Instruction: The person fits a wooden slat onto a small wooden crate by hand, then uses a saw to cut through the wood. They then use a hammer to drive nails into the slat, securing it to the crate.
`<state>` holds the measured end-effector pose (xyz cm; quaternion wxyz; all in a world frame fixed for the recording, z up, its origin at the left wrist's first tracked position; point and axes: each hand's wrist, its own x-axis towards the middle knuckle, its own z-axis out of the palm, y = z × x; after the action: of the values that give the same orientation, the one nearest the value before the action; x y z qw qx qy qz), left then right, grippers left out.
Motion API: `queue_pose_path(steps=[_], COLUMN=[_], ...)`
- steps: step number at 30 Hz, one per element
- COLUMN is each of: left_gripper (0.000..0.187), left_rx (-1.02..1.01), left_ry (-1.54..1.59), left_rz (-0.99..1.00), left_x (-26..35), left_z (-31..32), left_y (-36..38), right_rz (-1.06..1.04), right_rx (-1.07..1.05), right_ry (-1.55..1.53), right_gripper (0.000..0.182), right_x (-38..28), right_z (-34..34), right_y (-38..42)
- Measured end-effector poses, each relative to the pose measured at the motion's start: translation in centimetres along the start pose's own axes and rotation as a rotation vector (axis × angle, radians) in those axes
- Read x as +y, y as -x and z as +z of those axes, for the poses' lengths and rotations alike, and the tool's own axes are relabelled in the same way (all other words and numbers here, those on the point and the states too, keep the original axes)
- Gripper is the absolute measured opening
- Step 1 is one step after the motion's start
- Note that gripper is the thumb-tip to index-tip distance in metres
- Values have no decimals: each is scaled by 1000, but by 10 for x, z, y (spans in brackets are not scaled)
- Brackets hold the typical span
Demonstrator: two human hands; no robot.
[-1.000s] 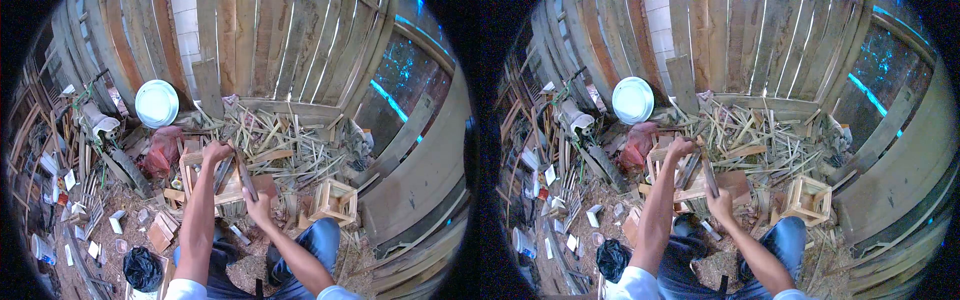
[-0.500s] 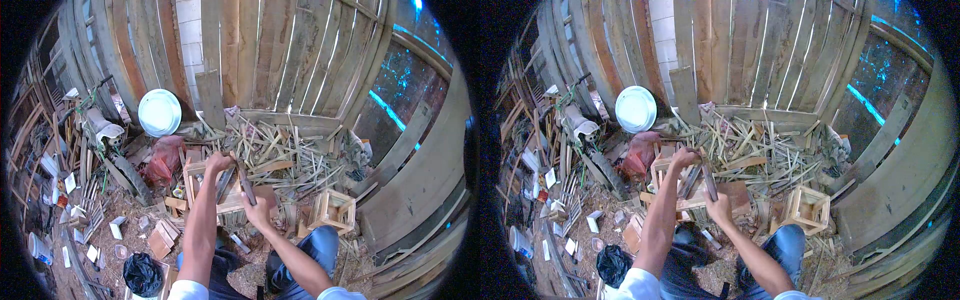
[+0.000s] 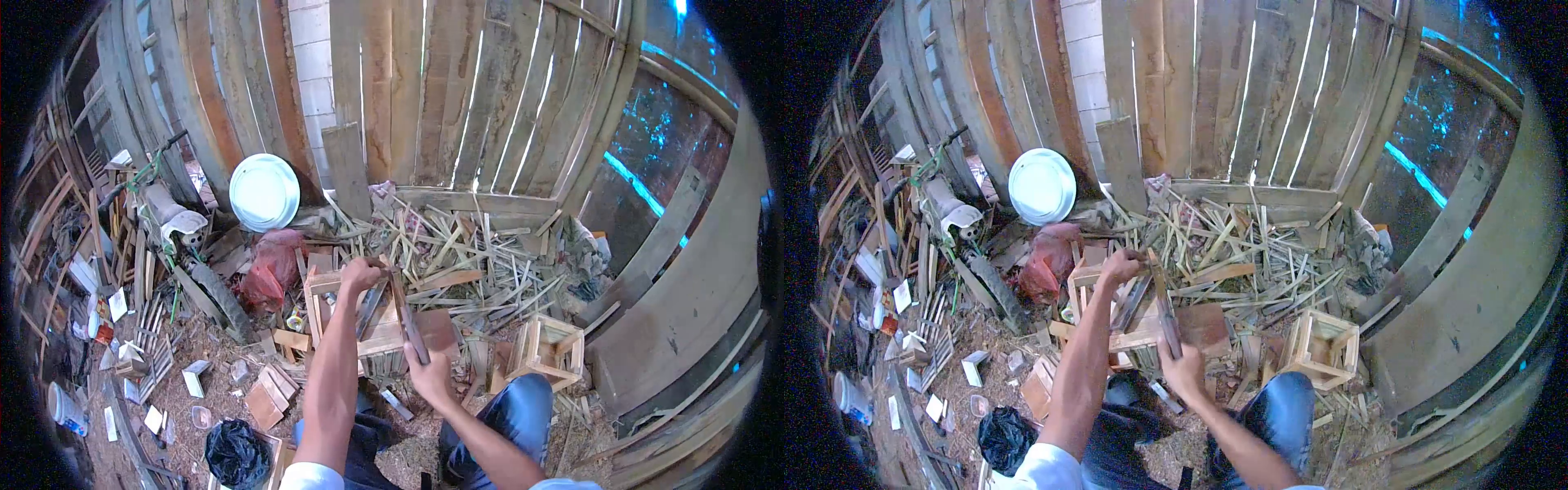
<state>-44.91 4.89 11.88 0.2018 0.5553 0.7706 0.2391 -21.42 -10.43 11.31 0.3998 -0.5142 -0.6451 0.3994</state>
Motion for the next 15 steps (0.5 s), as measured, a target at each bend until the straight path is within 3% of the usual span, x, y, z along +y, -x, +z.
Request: queue_pose_path(steps=[2, 5, 12, 15], left_gripper=[39, 40, 38, 37], left_rx=[-43, -43, -20, -1], left_ry=[14, 6, 84, 59], left_rz=[-98, -13, -11, 18], left_x=[14, -1, -6, 0], left_z=[-5, 8, 6, 8], left_y=[12, 1, 0, 10], right_rz=[-1, 87, -11, 34], right_rx=[41, -37, 1, -13], right_ry=[14, 53, -1, 30], right_gripper=[53, 53, 49, 52], right_x=[2, -13, -17, -8], right_z=[-4, 12, -13, 5], right_y=[-4, -47, 4, -20])
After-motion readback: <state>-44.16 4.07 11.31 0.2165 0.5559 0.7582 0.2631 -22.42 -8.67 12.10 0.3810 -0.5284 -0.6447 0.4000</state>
